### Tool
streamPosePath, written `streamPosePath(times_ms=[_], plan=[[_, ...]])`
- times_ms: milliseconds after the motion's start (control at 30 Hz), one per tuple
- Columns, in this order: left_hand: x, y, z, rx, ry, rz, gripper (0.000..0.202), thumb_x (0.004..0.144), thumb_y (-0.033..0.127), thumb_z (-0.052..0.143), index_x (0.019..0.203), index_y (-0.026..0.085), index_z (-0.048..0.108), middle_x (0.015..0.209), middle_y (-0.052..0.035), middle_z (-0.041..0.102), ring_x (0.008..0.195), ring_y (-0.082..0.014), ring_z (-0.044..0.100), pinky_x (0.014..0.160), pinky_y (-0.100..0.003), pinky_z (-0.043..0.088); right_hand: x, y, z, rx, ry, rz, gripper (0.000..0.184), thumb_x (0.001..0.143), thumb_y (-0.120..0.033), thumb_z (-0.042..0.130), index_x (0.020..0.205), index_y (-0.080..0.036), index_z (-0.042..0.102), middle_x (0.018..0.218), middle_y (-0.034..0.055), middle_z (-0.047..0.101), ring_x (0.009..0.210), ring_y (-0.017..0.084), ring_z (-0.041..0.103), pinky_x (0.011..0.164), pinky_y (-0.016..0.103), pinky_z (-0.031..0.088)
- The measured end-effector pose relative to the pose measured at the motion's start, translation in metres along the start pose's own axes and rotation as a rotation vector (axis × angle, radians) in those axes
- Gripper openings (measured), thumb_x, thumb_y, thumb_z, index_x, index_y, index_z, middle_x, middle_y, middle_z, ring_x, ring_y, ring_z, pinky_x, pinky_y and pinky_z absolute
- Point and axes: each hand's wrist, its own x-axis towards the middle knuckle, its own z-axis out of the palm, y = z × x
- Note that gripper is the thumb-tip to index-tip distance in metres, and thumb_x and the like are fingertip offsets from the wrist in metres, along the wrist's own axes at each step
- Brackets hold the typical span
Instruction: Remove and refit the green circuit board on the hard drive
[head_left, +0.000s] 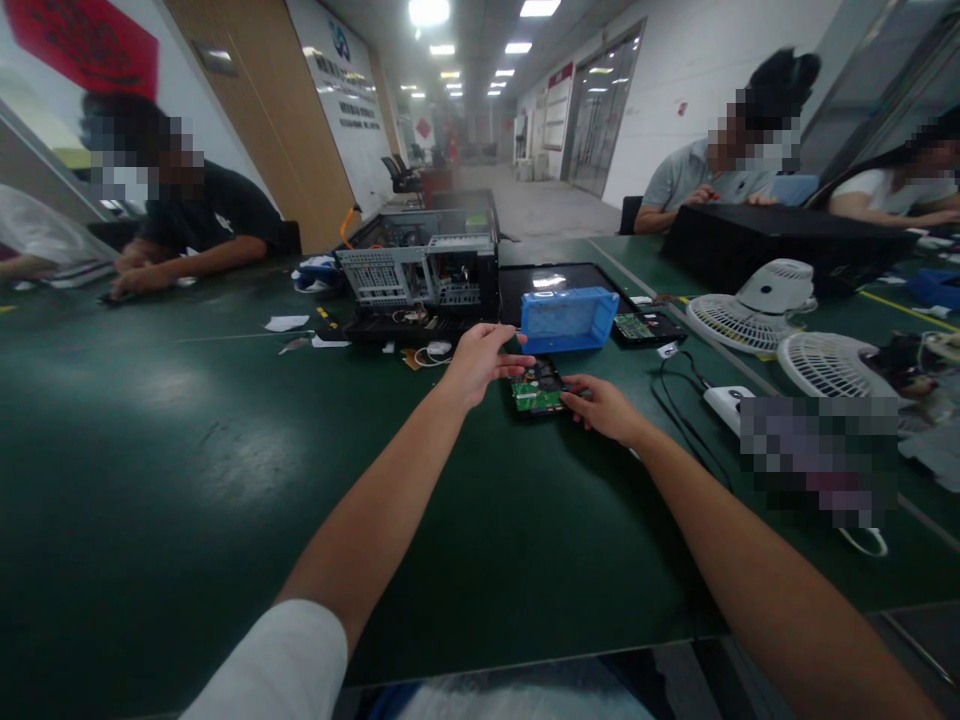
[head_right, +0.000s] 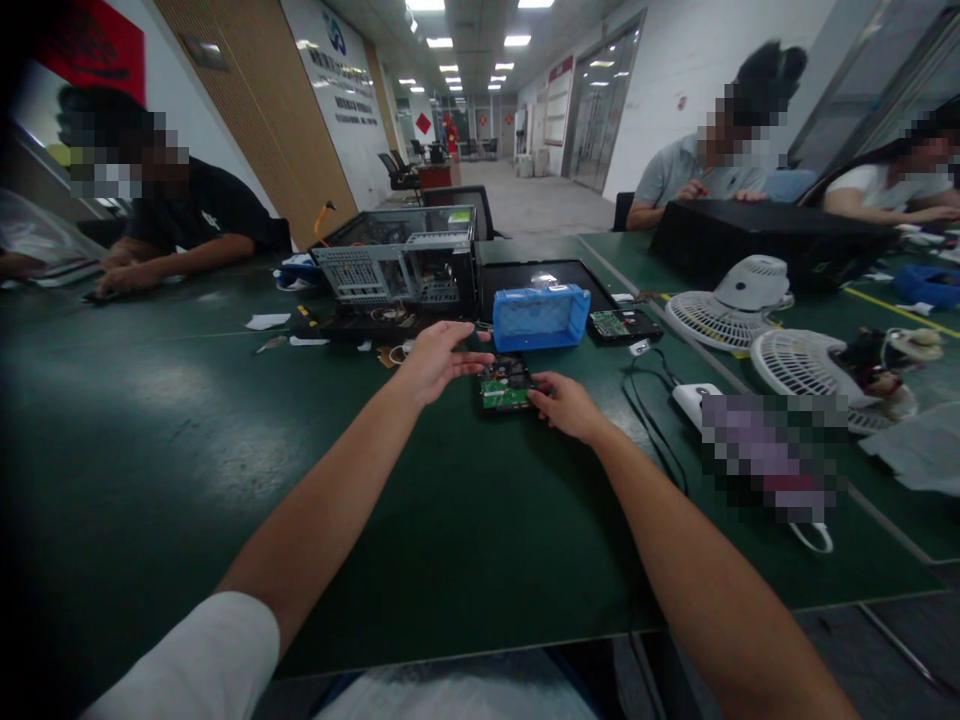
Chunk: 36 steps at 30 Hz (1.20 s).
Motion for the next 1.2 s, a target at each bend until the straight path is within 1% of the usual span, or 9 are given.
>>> streamPosePath(times_ms=[200, 333, 467, 567, 667, 833, 1000, 1200], plan=[[-0.0007, 0.0007, 0.0022, -0.004, -0.022, -0.030, 0.017, 0.090, 0.029, 0.067, 0.099, 0.017, 0.058, 0.110, -0.0113, 0.071, 0.076, -0.0215, 0.076, 0.062, -0.029, 0.058, 0.0009, 0.0029, 0.0009, 0.004, 0.001, -0.012, 0.044, 0.093, -0.029, 0.064, 0.135, -0.016, 0.058, 0.109, 0.0105, 0.069, 0.062, 0.011, 0.063, 0.042, 0.020, 0.051], [-0.0025, 0.0026, 0.0030, 0.014, -0.040, -0.039, 0.016, 0.090, 0.030, 0.067, 0.099, 0.017, 0.064, 0.103, -0.0098, 0.070, 0.075, -0.0194, 0.075, 0.060, -0.025, 0.056, 0.0009, 0.0022, 0.0013, 0.002, 0.007, -0.001, 0.045, 0.093, -0.029, 0.064, 0.136, -0.016, 0.057, 0.111, 0.0110, 0.068, 0.062, 0.011, 0.063, 0.042, 0.019, 0.051], [-0.0034, 0.0036, 0.0023, 0.025, -0.060, -0.035, 0.017, 0.091, 0.030, 0.066, 0.101, 0.017, 0.068, 0.106, -0.0100, 0.070, 0.073, -0.0177, 0.074, 0.058, -0.024, 0.054, 0.0010, 0.0019, 0.0013, -0.001, 0.001, -0.003, 0.044, 0.093, -0.029, 0.064, 0.135, -0.015, 0.057, 0.110, 0.0111, 0.068, 0.062, 0.011, 0.063, 0.041, 0.020, 0.051], [-0.0034, 0.0034, 0.0026, 0.021, -0.060, -0.032, 0.018, 0.091, 0.031, 0.066, 0.104, 0.018, 0.068, 0.109, -0.0100, 0.070, 0.072, -0.0180, 0.074, 0.057, -0.024, 0.054, 0.0011, 0.0029, 0.0014, 0.002, 0.005, -0.009, 0.044, 0.093, -0.029, 0.064, 0.135, -0.017, 0.057, 0.109, 0.0102, 0.069, 0.062, 0.011, 0.062, 0.041, 0.019, 0.050], [-0.0036, 0.0032, 0.0035, 0.010, -0.055, -0.035, 0.018, 0.090, 0.030, 0.066, 0.104, 0.019, 0.067, 0.107, -0.0094, 0.070, 0.072, -0.0194, 0.074, 0.056, -0.025, 0.054, 0.0008, 0.0030, 0.0014, -0.001, 0.008, -0.015, 0.044, 0.093, -0.029, 0.064, 0.135, -0.017, 0.057, 0.109, 0.0099, 0.070, 0.062, 0.010, 0.063, 0.041, 0.018, 0.050], [-0.0050, 0.0047, 0.0045, -0.008, -0.045, -0.046, 0.016, 0.089, 0.029, 0.066, 0.101, 0.018, 0.063, 0.102, -0.0088, 0.071, 0.074, -0.0216, 0.075, 0.060, -0.028, 0.057, -0.0009, -0.0001, 0.0010, -0.004, 0.014, -0.013, 0.043, 0.093, -0.028, 0.064, 0.134, -0.017, 0.058, 0.109, 0.0100, 0.069, 0.061, 0.010, 0.062, 0.042, 0.018, 0.050], [-0.0054, 0.0057, 0.0038, 0.001, -0.012, -0.043, 0.013, 0.089, 0.028, 0.066, 0.096, 0.018, 0.061, 0.105, -0.0093, 0.072, 0.075, -0.0207, 0.075, 0.064, -0.030, 0.058, -0.0017, -0.0015, 0.0010, -0.003, 0.018, -0.010, 0.043, 0.093, -0.028, 0.065, 0.133, -0.017, 0.059, 0.109, 0.0100, 0.070, 0.062, 0.010, 0.063, 0.041, 0.018, 0.050], [-0.0040, 0.0040, 0.0039, 0.040, 0.022, -0.035, 0.015, 0.088, 0.029, 0.067, 0.094, 0.016, 0.065, 0.107, -0.0123, 0.072, 0.068, -0.0169, 0.072, 0.055, -0.024, 0.049, -0.0014, -0.0007, 0.0010, -0.001, 0.015, 0.000, 0.043, 0.093, -0.029, 0.064, 0.134, -0.017, 0.058, 0.110, 0.0104, 0.069, 0.062, 0.010, 0.062, 0.042, 0.017, 0.050]])
